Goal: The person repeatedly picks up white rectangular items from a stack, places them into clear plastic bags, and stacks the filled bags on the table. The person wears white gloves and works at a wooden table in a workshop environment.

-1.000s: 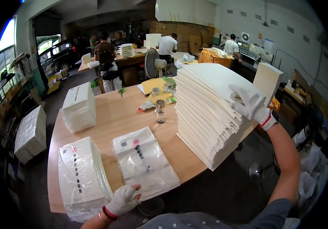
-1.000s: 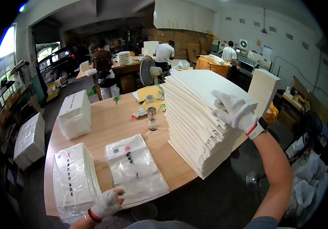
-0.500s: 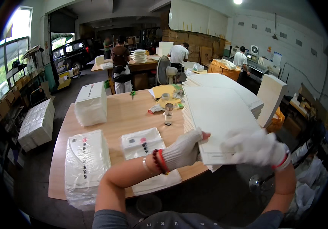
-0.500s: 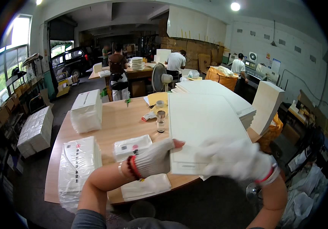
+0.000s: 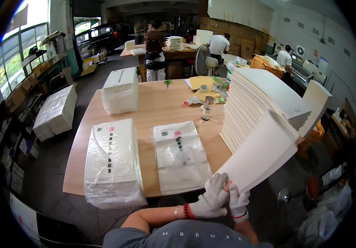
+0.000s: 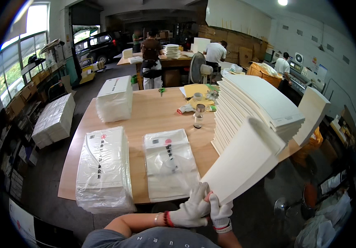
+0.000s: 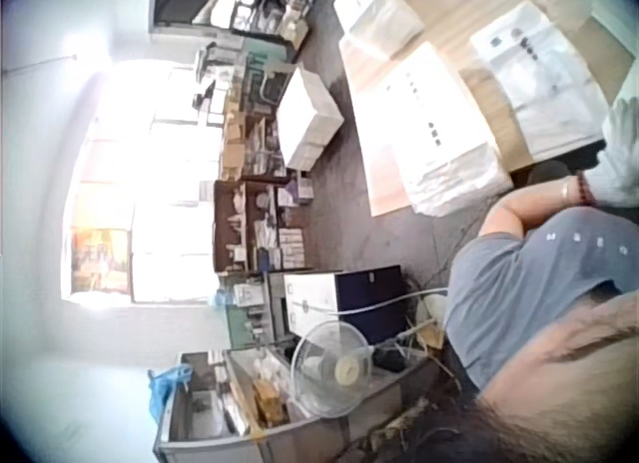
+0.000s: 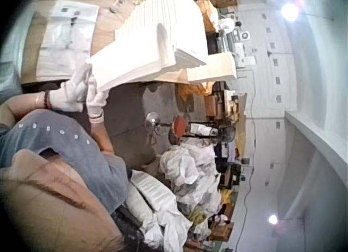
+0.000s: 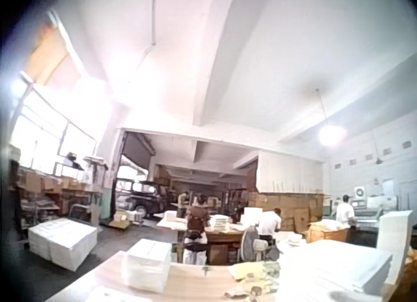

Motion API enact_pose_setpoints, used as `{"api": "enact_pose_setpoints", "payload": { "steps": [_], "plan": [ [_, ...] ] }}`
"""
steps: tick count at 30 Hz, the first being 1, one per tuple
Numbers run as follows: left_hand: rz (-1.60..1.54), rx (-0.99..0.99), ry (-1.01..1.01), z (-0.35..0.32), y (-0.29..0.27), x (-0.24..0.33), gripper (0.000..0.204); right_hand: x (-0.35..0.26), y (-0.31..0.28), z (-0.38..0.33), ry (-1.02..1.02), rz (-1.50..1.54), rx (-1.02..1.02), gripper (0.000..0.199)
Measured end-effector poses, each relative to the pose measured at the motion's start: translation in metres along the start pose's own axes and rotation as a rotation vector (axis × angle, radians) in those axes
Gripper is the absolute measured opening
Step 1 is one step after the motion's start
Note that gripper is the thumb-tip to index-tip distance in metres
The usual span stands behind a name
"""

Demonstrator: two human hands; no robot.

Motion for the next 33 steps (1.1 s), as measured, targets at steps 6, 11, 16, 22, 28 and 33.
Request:
{"api": "enact_pose_setpoints", "payload": {
  "steps": [6, 11, 16, 22, 28, 33],
  "plan": [
    [0.360, 0.409, -0.597, -0.042, -0.076, -0.213, 0.053, 0.026, 0.017, -0.008, 0.001, -0.151, -0.333, 0.022],
    [-1.103, 0.105, -0.449, -0.021, -0.034, -0.274, 0.036, 0.034, 0.015, -0.008, 0.005, -0.236, -0.330, 0.009],
    [-1.285, 0.166, -0.500, -0.016, -0.032, -0.305, 0.032, 0.049, 0.050, -0.012, -0.133, -0.689, -0.647, 0.015],
    [-0.330, 0.104, -0.018, 0.028, 0.028, -0.161, 0.029, 0.144, 0.115, -0.010, 0.246, -0.905, -1.154, 0.044],
    [-0.005, 0.035, -0.581, -0.017, 0.046, -0.241, 0.041, 0.163, 0.104, 0.047, 0.011, -0.732, -0.296, 0.069],
    [0.502, 0.249, -0.242, -0.075, 0.048, -0.267, 0.042, 0.254, 0.178, 0.082, 0.382, -0.783, -0.737, 0.044]
  ]
}}
Point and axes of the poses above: each hand's wrist, its own z-axis towards the middle knuckle, its own y-axis out of the palm, x = y × z, the point moved 10 cm from there along z, towards the middle knuckle, and after that the axes turned 12 degrees about -x, right-handed, at the moved point
